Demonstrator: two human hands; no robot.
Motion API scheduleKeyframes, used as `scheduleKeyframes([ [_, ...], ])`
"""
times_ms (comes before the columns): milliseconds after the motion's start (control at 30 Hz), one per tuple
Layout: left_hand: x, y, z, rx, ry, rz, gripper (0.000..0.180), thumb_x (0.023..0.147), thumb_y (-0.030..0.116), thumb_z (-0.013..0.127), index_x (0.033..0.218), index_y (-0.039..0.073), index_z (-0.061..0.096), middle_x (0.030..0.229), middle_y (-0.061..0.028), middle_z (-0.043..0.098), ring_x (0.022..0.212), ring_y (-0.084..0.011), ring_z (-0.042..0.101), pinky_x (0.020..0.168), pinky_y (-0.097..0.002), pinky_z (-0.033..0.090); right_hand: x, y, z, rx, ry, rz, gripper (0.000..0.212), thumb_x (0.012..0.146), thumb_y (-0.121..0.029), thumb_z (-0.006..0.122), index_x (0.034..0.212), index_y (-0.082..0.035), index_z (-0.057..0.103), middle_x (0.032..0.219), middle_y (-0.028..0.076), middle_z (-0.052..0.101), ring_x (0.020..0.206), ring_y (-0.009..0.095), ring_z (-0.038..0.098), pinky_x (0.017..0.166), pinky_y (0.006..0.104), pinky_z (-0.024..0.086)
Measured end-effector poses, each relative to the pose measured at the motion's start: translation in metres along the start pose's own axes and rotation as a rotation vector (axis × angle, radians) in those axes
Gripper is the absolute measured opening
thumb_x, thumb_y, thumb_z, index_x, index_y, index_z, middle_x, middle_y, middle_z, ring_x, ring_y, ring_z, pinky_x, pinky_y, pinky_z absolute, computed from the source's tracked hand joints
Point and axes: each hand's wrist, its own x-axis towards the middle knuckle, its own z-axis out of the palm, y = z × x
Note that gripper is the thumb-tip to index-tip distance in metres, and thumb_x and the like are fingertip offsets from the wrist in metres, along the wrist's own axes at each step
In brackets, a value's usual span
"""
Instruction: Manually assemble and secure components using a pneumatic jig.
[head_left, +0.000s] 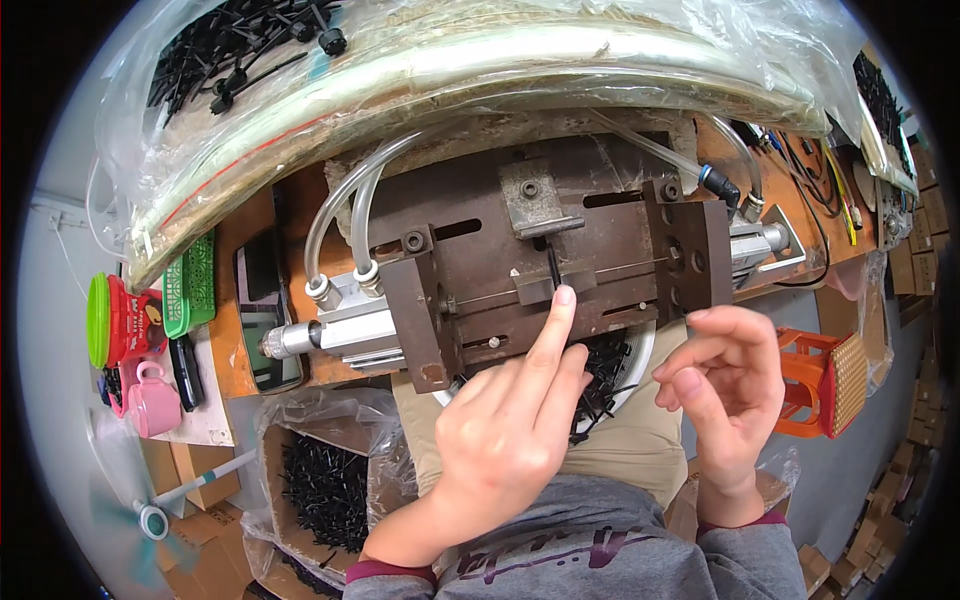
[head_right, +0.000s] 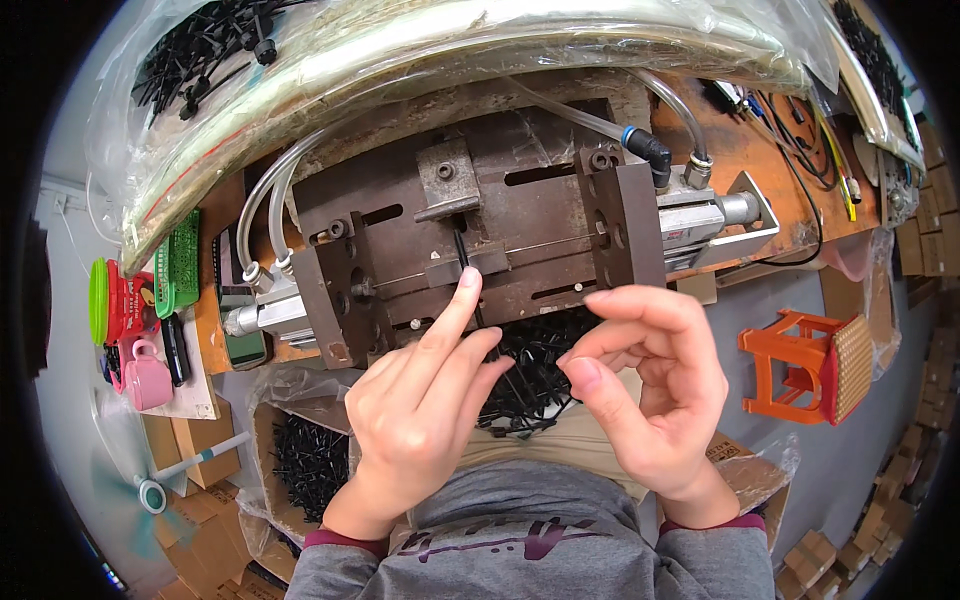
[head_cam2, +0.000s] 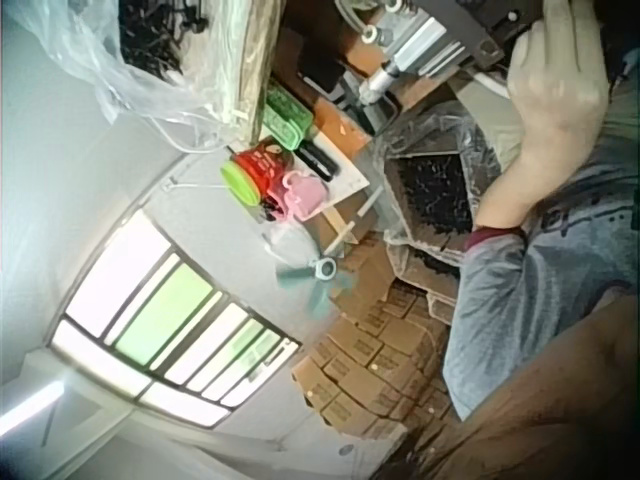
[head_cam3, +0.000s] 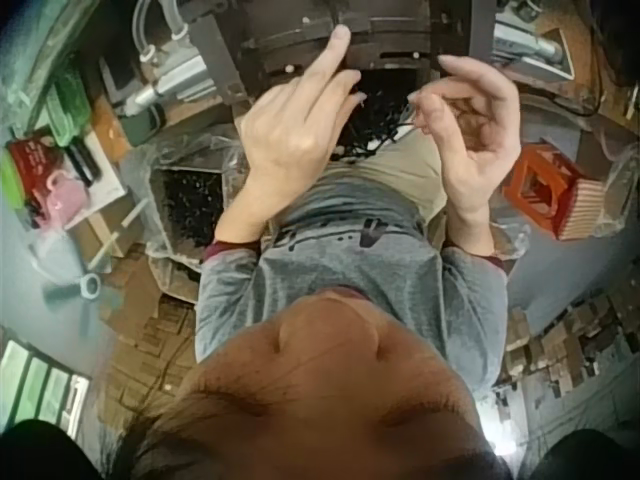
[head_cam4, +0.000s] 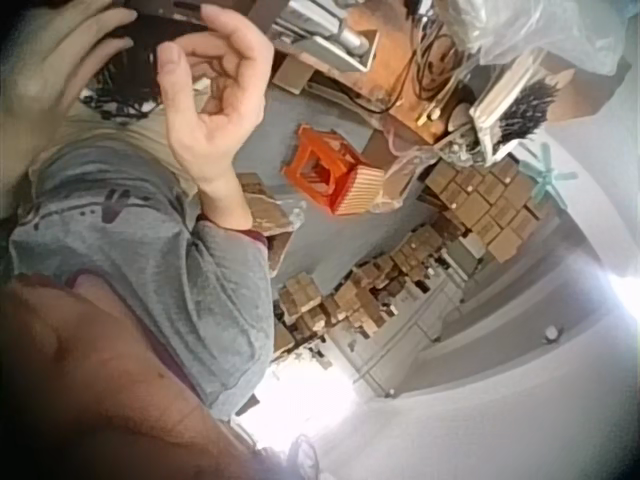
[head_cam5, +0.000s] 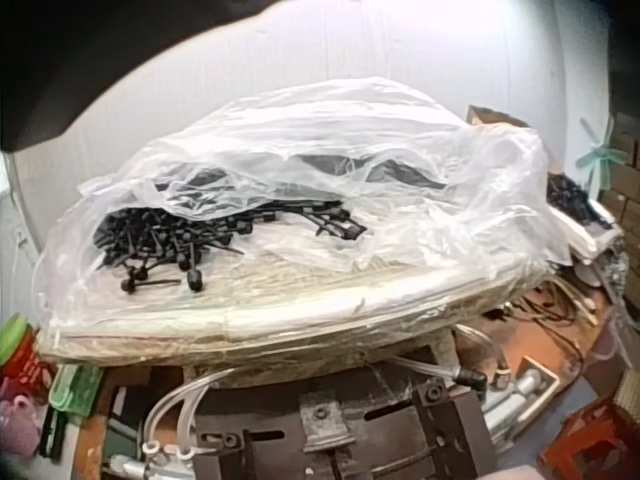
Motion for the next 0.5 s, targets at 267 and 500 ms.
scheduleKeyframes([
  [267,0.007,0.002,-0.006,0.025,-0.051,-0.021,0.026,0.069,0.011,0.084,0.091,0.004,0.073,0.12,-0.0145,0.071,0.055,-0.0164,0.06,0.052,-0.0251,0.047,-0.03,0.042,-0.017,-0.271,-0.04,0.097,0.025,0.083,-0.001,0.075,0.107,0.001,0.065,0.089,0.009,0.069,0.074,0.015,0.065,0.068,0.0254,0.051],
  [500,-0.021,-0.018,-0.013,-0.465,0.059,-0.011,0.026,0.074,0.02,0.086,0.092,0.006,0.075,0.107,-0.0098,0.076,0.068,-0.0173,0.069,0.057,-0.0232,0.051,-0.09,0.142,-0.039,-0.884,-0.473,-0.322,0.059,0.073,-0.014,0.08,0.128,-0.01,0.06,0.14,0.016,0.052,0.125,0.033,0.053,0.102,0.0464,0.044],
])
